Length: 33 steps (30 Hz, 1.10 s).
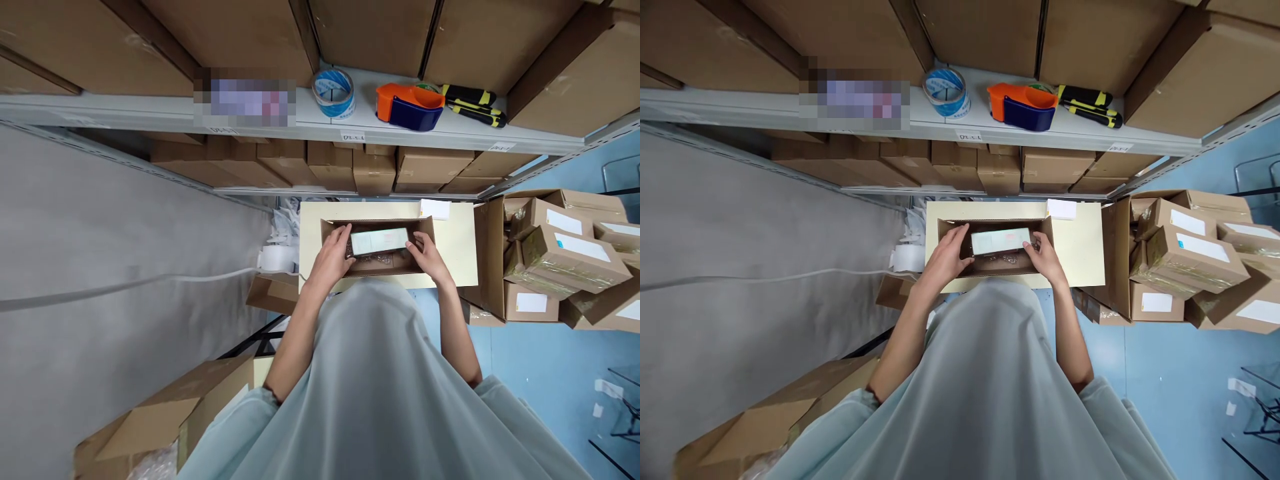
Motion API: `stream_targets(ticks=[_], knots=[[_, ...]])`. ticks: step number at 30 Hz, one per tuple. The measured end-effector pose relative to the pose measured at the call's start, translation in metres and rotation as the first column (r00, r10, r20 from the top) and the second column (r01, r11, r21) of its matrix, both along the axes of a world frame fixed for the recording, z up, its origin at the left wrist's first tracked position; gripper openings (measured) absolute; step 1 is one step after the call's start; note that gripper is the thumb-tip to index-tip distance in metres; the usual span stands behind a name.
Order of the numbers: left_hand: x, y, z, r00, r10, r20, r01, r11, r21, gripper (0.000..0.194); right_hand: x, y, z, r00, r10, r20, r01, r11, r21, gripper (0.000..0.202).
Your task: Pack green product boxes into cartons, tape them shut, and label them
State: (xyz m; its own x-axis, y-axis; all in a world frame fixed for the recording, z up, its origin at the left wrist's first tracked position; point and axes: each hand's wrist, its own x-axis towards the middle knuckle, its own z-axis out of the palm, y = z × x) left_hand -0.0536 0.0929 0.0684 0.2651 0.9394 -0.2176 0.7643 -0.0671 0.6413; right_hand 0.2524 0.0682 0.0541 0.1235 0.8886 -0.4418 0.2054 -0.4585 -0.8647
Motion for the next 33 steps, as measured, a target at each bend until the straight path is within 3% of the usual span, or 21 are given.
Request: stream_targets(ticks=[6,10,13,16,20,24,29,33], knots=[[-0.011,-0.010,0.010,0.990,0.143,-0.003,-0.140,0.975,0.174,0.067,0.016,-0.012,0.031,0.994,-0.013,0.110,0.000,0.993,0.118,0.057],[-0.014,-0.025,0.015,0.930,0.363,-0.052,-0.339,0.905,0.255,0.064,0.029,-0.019,0.046,0.914,-0.135,0.383,0.063,0.979,0.195,0.054],[-0.017,-0.033,0.010,0.871,0.481,-0.100,-0.456,0.867,0.202,0.068,0.037,-0.020,0.045,0.852,-0.136,0.505,0.073,0.987,0.144,0.065],[-0.018,-0.037,0.003,0.833,0.538,-0.132,-0.532,0.843,0.075,0.066,0.040,-0.020,0.038,0.863,-0.048,0.503,0.023,0.998,0.056,0.067],[-0.012,-0.039,0.001,0.781,0.606,-0.149,-0.614,0.789,-0.007,0.060,0.041,-0.018,0.029,0.861,0.034,0.507,-0.061,0.997,0.038,0.049],[-0.005,-0.048,0.015,0.742,0.654,-0.150,-0.657,0.753,0.030,0.059,0.045,-0.020,0.034,0.828,0.034,0.560,-0.119,0.986,0.116,0.035],[-0.018,-0.087,0.040,0.703,0.707,-0.075,-0.706,0.707,0.044,0.057,0.040,-0.038,0.055,0.846,0.011,0.534,-0.140,0.969,0.202,0.027],[-0.040,-0.143,0.049,0.631,0.776,-0.004,-0.774,0.630,0.062,0.059,0.018,-0.057,0.066,0.846,0.082,0.527,-0.238,0.942,0.235,0.027]])
